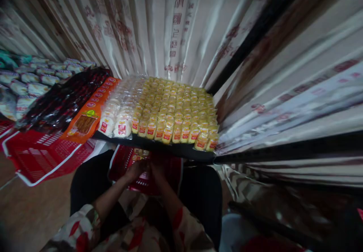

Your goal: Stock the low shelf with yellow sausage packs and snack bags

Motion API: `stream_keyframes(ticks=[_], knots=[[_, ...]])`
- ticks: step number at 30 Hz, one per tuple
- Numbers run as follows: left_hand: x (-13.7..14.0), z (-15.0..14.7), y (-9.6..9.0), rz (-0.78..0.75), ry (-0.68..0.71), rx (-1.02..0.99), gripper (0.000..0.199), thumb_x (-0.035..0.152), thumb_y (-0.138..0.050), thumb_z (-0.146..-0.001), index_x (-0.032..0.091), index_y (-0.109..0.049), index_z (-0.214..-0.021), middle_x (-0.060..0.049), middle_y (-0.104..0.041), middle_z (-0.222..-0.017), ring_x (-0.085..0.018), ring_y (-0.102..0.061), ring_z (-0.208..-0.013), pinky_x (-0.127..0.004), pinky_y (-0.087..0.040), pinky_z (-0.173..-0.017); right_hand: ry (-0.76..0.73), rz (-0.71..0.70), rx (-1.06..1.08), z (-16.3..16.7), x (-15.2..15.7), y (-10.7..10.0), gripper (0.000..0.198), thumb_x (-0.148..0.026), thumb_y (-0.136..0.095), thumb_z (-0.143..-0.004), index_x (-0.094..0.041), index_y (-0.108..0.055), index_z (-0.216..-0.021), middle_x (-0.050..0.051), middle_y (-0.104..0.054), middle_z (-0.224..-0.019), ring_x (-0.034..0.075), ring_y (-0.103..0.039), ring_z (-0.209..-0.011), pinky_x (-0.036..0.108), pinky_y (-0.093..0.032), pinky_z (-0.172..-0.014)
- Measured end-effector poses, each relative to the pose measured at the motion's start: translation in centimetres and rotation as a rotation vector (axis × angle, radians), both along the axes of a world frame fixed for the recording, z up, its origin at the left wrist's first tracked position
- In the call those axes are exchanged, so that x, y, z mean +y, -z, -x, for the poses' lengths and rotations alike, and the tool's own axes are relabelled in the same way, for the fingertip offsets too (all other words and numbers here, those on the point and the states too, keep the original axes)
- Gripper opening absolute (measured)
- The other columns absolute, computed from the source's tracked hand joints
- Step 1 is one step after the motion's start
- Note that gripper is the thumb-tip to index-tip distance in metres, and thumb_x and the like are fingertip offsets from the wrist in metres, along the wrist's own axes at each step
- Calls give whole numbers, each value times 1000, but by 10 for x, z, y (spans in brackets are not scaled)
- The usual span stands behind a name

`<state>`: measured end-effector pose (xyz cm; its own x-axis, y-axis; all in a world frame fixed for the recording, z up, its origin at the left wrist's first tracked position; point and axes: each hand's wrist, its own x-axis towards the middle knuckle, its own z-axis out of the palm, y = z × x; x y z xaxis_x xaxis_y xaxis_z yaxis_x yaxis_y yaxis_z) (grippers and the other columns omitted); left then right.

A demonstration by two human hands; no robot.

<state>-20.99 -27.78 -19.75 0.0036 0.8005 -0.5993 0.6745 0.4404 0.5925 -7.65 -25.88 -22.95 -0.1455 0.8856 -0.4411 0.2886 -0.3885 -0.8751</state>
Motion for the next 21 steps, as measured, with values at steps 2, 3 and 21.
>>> stream_keyframes(ticks=[2, 3, 21], knots=[[-8, -5, -12, -29, 27, 8, 30, 12, -57, -77, 19, -64, -105, -5, -68, -104, -16, -62, -95, -22, -45, -79, 67, 12, 28, -5, -4, -9, 18, -34, -55, -80, -19, -63, -74, 4, -67, -86, 16, -62, -82, 30, -48, -77], [-11, -8, -17, -42, 35, 16, 32, 15, -60, -75, 19, -64, -107, -6, -68, -104, -17, -62, -95, -23, -45, -78, 99, 13, 46, -8, -6, -14, 18, -35, -55, -78, -20, -63, -71, 4, -68, -84, 17, -62, -82, 29, -48, -75], [-16, -41, -96, -270, 47, -128, 30, 32, -55, -80, 15, -68, -101, -5, -71, -87, -17, -62, -80, -26, -48, -72, 258, -23, 435, -56, -30, -106, 42, -46, -68, -59, -18, -62, -90, 2, -67, -70, 13, -59, -54, 24, -45, -51]])
